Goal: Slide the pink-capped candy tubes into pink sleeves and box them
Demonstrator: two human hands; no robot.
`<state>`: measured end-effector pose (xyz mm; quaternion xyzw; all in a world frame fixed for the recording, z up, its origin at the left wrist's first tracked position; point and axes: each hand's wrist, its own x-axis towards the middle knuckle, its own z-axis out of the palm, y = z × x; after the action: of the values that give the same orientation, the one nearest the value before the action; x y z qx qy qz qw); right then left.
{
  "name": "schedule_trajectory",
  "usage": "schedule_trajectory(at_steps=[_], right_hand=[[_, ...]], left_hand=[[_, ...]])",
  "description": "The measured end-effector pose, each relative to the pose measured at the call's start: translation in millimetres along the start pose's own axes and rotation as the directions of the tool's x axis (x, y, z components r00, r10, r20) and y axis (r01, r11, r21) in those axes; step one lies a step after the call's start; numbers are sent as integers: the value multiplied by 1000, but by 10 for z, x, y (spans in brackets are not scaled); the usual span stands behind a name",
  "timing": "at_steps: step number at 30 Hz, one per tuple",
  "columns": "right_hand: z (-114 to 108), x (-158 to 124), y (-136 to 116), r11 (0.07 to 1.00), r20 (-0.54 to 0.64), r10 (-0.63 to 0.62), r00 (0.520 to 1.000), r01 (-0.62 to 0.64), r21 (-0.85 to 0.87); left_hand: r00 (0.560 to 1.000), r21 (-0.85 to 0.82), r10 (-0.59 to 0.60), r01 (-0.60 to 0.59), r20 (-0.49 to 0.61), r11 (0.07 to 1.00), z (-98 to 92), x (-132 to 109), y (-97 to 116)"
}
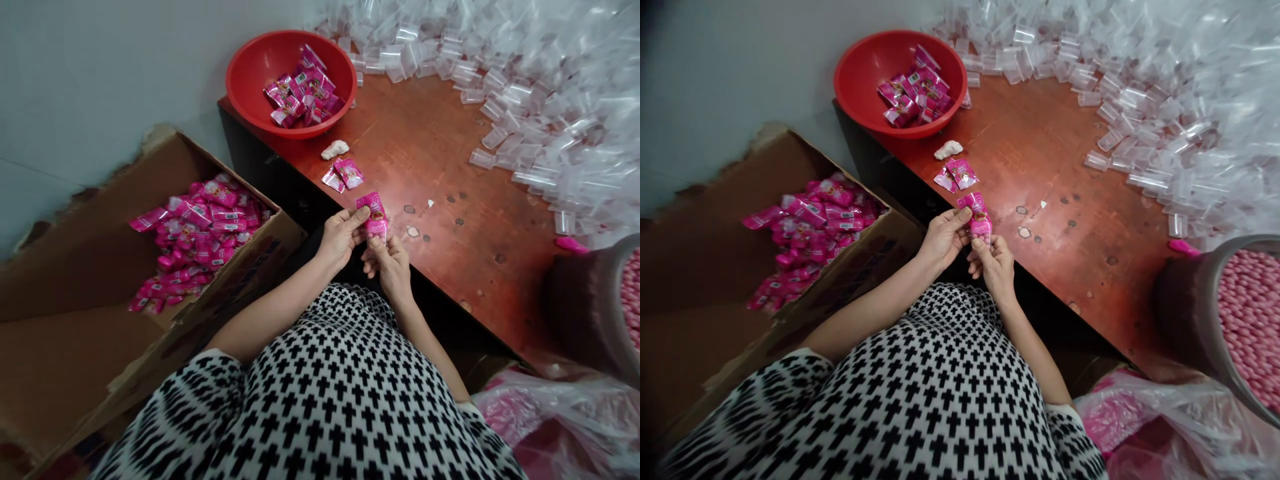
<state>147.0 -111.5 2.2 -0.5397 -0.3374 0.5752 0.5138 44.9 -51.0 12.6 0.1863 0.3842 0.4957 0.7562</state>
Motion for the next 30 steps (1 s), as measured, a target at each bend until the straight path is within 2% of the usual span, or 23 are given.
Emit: schedule_trajectory(at_steps=[3, 9, 17, 24, 30], right_hand=[[3, -9, -17, 999, -14, -26, 1000, 25, -38], [-25, 27, -4, 998, -11, -43, 999, 42, -37], [-50, -11, 84, 971, -4, -5, 1000, 6, 238], [-38, -2, 102, 966, -73, 18, 997, 1, 260], [55, -94, 34, 984, -194, -113, 974, 137, 116]], left_hand=[[998, 74, 5, -11, 70, 997, 4, -24, -7], [992, 266, -57, 25, 112, 964, -8, -80, -17], [997, 125, -78, 77, 1, 989, -129, -20, 23], [993, 105, -121, 119, 7, 987, -159, -85, 18], [997, 45, -69, 67, 25, 997, -102, -119, 9]])
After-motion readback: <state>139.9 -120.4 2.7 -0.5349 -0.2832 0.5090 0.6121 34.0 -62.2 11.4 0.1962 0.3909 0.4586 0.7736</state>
